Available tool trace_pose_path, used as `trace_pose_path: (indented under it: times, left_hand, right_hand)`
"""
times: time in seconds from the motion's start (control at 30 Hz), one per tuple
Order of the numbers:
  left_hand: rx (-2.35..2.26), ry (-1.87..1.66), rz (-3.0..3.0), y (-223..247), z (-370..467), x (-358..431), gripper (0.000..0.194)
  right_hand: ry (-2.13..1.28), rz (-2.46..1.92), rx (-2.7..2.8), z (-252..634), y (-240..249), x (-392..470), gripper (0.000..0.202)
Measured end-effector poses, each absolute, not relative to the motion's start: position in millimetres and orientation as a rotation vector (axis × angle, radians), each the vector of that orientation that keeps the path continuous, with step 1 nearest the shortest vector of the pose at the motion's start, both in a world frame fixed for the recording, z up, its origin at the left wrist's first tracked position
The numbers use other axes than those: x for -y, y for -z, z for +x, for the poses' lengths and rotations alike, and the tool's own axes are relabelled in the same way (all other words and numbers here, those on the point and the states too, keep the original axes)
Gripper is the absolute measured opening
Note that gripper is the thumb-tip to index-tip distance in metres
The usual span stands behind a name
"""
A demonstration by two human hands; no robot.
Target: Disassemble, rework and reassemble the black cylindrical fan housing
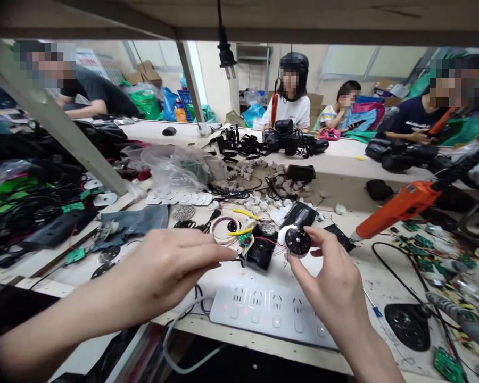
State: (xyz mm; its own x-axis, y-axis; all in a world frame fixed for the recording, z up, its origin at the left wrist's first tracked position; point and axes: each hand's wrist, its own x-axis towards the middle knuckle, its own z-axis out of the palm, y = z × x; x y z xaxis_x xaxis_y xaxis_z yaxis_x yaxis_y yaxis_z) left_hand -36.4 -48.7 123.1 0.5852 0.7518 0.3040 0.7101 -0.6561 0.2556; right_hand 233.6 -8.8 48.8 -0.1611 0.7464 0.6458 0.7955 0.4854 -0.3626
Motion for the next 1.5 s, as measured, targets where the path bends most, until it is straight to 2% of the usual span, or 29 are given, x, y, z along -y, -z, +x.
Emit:
trace_pose_path:
  times: [0.13,0.27,0.5,0.6,1.07,1.27,1.5]
  left_hand:
    - [-1.419,-0.316,2.632,-68,-38,47,0.024]
    - [-1.553,-0.175,2.451,-42,-45,52,0.014]
    - [-1.54,-0.869,2.166,-43,-28,39,0.014]
    - [-1.443,-1.02,2.128,-46,-10,29,0.014]
    - [-1.359,-1.114,1.911,-29,5,20,0.009]
    - [-1.373,-1.078,1.719,-28,6,15,0.02]
    - [-1.229,-1.131,1.136,-29,15,5,0.027]
  right_hand:
    - [0.027,-1.291,1.953,235,-36,7,0.036]
    - [-0.099,-1.277,1.992,226,-24,7,0.033]
    - [-0.479,-1.305,1.895,210,-31,11,0.038]
    - [-0.542,-1.245,1.871,206,-40,13,0.039]
    - [-0.249,-1.053,1.957,198,-37,5,0.034]
    - [-0.188,-1.004,1.988,191,-33,-3,0.034]
    - [-0.166,-0.999,1.989,183,-33,-10,0.033]
